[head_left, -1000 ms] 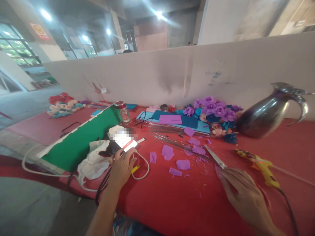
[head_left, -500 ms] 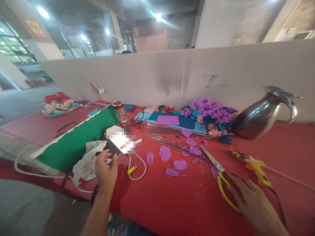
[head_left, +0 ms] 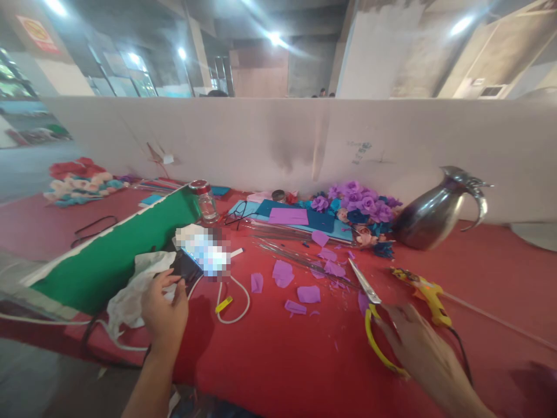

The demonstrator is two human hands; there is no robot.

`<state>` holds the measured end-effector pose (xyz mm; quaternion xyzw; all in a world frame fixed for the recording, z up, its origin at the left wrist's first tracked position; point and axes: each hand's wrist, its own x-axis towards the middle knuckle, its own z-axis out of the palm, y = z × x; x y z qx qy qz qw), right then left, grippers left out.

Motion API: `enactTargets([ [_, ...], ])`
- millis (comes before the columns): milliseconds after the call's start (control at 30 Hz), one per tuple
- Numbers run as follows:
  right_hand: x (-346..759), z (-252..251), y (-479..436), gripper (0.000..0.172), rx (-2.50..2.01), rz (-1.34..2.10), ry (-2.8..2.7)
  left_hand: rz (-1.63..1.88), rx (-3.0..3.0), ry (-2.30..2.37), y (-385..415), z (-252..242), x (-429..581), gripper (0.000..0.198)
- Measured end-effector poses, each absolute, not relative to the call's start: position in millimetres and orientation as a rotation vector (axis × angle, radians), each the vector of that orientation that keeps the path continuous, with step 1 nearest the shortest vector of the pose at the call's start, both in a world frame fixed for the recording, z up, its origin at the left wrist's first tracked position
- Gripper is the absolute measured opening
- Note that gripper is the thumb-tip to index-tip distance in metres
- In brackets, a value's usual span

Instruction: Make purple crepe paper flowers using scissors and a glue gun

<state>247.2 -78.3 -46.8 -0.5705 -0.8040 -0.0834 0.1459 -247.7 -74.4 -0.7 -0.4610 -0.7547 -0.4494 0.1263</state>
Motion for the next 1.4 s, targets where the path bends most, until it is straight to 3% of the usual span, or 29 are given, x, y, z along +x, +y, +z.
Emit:
enactTargets([
  [167,182.5,17.2,-20.2,0.033,-1.774,-0.176,-2.399,-1.146,-1.451,-2.017,-73.1,-7.0,-242.8,0.03],
  [300,135.3,40.9,41.9,0.03,-1.991,-0.162,-2.428,-1.12,-1.495,-1.969,-72.4,-8.7,-243.3,0.029],
  [633,122.9,16.7,77.1,0.03,-2.156,-0.107,-2.364,-1.192,-1.472,-2.141,-73.6,-4.6,-243.4,0.032],
  [1000,123.6,30.1,63.0,0.031,-2.023,-0.365,-2.268,-0.894,-1.737,-2.235,-41.8,2.3,-259.9,0.057],
  [1133,129.0,30.4,51.4,0.03,-1.987,-0.401,-2.108,-0.848,-1.741,-2.265,-38.9,11.8,-263.8,0.053],
  [1400,141.3,9.8,-6.6,0.031,-1.596,-0.11,-1.922,-0.566,-1.73,-2.219,-40.8,22.5,-275.1,0.049],
])
